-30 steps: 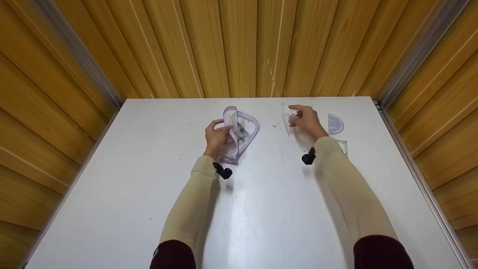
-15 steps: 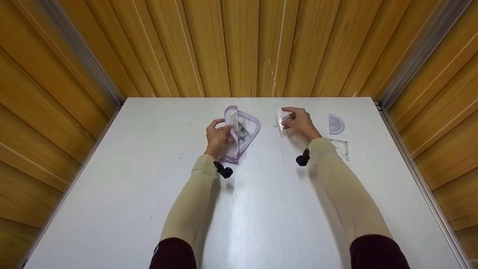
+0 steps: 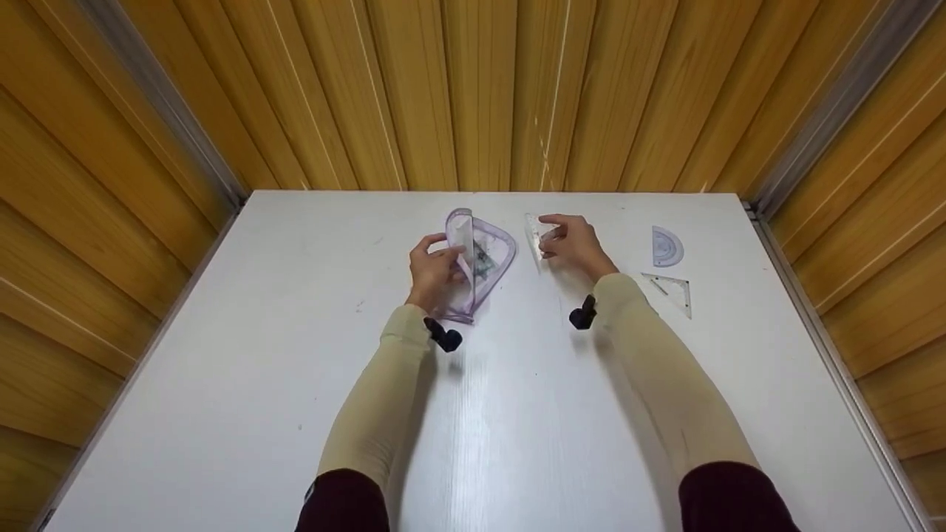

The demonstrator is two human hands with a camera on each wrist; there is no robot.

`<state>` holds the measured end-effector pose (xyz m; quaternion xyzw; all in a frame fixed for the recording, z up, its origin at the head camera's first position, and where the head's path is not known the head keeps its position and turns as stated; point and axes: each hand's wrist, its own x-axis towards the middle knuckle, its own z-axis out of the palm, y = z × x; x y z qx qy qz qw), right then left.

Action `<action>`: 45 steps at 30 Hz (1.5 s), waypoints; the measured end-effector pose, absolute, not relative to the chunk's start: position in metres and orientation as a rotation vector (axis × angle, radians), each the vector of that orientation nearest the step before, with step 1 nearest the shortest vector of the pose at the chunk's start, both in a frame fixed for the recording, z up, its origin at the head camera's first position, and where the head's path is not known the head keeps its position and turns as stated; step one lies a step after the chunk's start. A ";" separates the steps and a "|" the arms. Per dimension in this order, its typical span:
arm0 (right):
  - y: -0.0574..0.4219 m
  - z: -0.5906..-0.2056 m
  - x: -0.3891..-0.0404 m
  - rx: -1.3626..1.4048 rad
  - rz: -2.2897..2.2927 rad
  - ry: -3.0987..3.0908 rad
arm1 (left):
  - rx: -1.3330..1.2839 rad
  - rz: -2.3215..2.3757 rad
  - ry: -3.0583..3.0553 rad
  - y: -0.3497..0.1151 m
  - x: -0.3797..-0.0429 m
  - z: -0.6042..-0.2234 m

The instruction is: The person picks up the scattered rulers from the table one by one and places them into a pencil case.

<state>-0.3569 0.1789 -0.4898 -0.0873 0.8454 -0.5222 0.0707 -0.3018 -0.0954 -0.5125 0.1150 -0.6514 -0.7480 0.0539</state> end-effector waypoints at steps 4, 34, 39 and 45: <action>0.170 -0.490 -0.355 -0.327 -1.602 2.517 | 0.348 -2.276 -1.970 -0.095 -0.301 -0.512; 0.112 -0.505 -0.353 -0.266 -1.542 2.499 | 0.359 -2.294 -1.931 -0.093 -0.301 -0.515; 0.102 -0.506 -0.352 -0.233 -1.565 2.482 | 0.361 -2.273 -1.952 -0.092 -0.302 -0.515; 0.090 -0.507 -0.350 -0.236 -1.620 2.405 | 0.347 -2.257 -1.976 -0.094 -0.302 -0.515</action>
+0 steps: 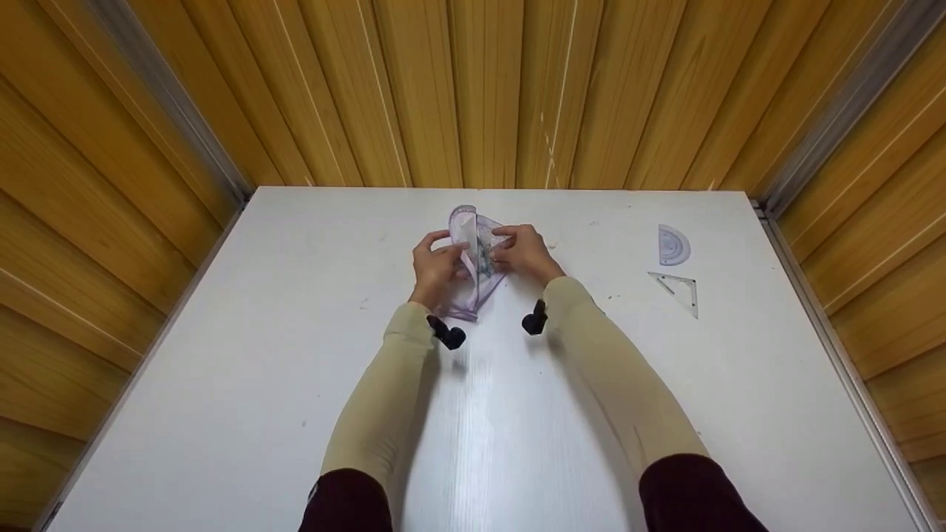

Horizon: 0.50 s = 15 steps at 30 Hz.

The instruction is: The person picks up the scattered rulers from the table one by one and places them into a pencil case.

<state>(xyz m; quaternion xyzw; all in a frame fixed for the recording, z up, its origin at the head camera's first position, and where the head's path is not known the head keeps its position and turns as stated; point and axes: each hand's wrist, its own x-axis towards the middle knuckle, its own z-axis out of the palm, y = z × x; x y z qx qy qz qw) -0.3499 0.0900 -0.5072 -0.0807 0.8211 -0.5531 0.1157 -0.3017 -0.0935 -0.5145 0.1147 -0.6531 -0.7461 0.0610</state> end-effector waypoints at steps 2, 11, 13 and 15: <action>0.088 -0.508 -0.350 -0.236 -1.620 2.399 | 0.346 -2.260 -1.978 -0.094 -0.301 -0.514; 0.084 -0.512 -0.349 -0.228 -1.601 2.376 | 0.337 -2.289 -1.969 -0.095 -0.300 -0.513; 0.083 -0.511 -0.349 -0.226 -1.626 2.348 | 0.336 -2.283 -1.970 -0.096 -0.300 -0.513; 0.083 -0.511 -0.349 -0.218 -1.633 2.334 | 0.334 -2.284 -1.970 -0.096 -0.300 -0.513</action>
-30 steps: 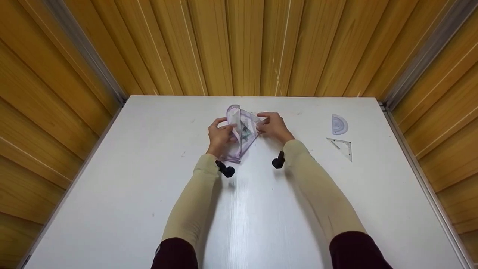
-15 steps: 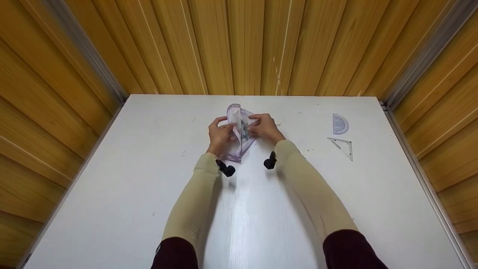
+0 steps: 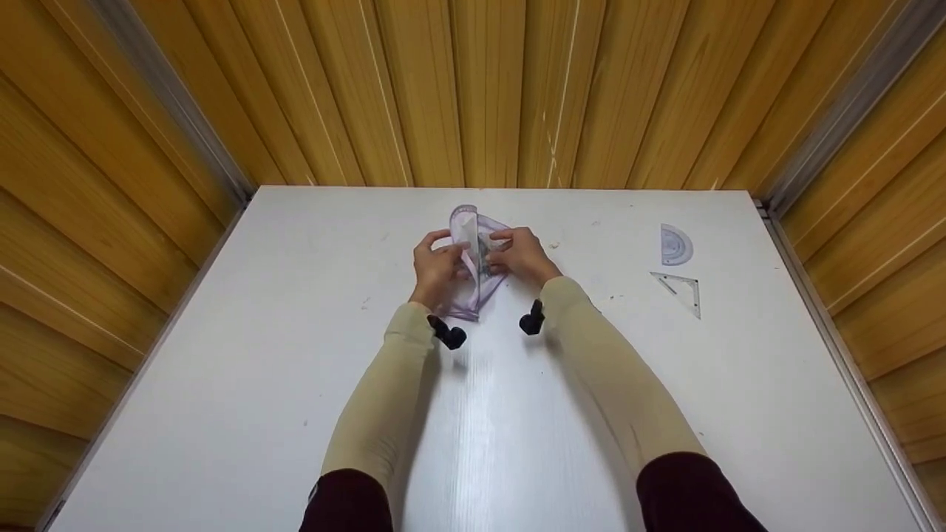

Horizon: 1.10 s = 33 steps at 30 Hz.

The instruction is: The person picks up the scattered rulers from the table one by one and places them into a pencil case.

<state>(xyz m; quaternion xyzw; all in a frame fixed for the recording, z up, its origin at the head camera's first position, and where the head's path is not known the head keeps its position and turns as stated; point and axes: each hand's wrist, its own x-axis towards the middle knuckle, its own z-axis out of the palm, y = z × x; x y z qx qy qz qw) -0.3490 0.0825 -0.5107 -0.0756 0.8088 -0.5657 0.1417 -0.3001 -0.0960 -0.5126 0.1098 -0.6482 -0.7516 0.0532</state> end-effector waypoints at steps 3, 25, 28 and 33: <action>0.082 -0.509 -0.349 -0.204 -1.633 2.320 | 0.336 -2.295 -1.966 -0.096 -0.300 -0.512; 0.080 -0.500 -0.345 -0.246 -1.546 2.319 | 0.334 -2.311 -1.936 -0.095 -0.299 -0.511; 0.081 -0.500 -0.345 -0.235 -1.548 2.315 | 0.340 -2.302 -1.943 -0.095 -0.299 -0.511; 0.082 -0.499 -0.345 -0.230 -1.546 2.344 | 0.337 -2.314 -1.924 -0.095 -0.300 -0.511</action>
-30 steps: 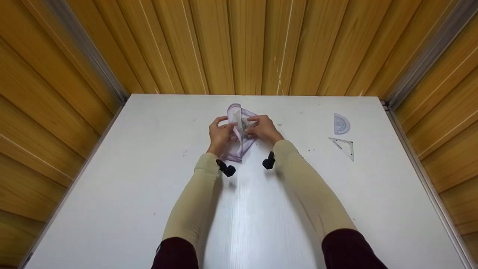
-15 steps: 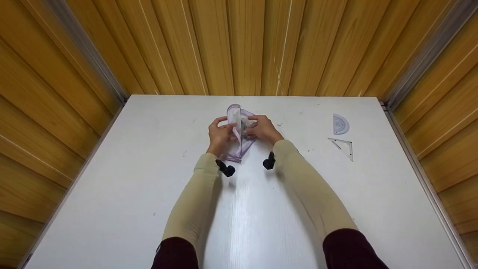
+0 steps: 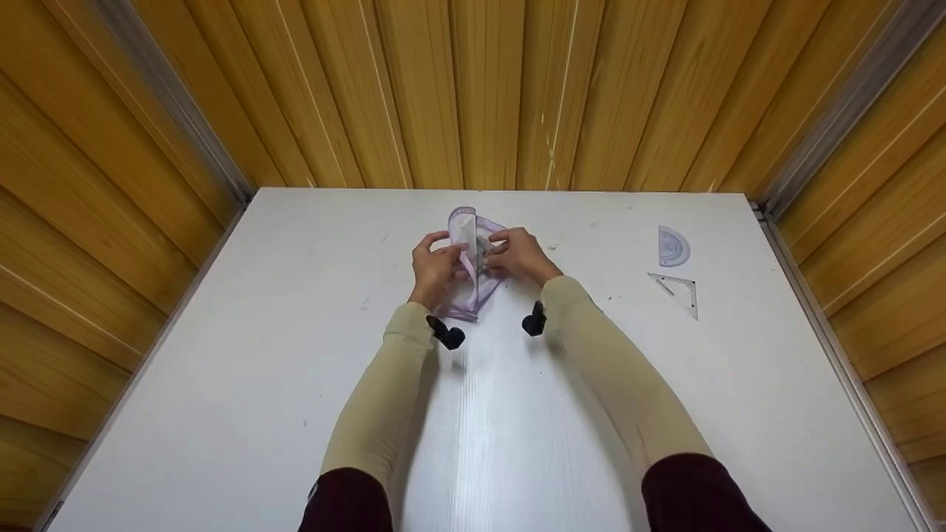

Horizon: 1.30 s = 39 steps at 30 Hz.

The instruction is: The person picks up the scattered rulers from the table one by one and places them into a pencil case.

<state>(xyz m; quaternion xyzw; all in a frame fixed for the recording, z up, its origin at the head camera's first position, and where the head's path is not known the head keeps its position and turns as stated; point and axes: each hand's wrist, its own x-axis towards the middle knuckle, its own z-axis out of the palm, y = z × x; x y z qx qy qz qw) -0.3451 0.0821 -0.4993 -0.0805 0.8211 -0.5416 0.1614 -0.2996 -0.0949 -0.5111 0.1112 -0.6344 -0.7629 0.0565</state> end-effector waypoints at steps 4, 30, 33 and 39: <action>0.084 -0.497 -0.344 -0.234 -1.527 2.383 | 0.331 -2.306 -1.929 -0.095 -0.300 -0.511; 0.098 -0.497 -0.343 -0.319 -1.514 2.475 | 0.356 -2.335 -1.891 -0.095 -0.300 -0.515; 0.101 -0.497 -0.344 -0.326 -1.523 2.468 | 0.358 -2.337 -1.896 -0.095 -0.300 -0.516; 0.109 -0.496 -0.345 -0.360 -1.546 2.442 | 0.359 -2.290 -1.935 -0.094 -0.299 -0.514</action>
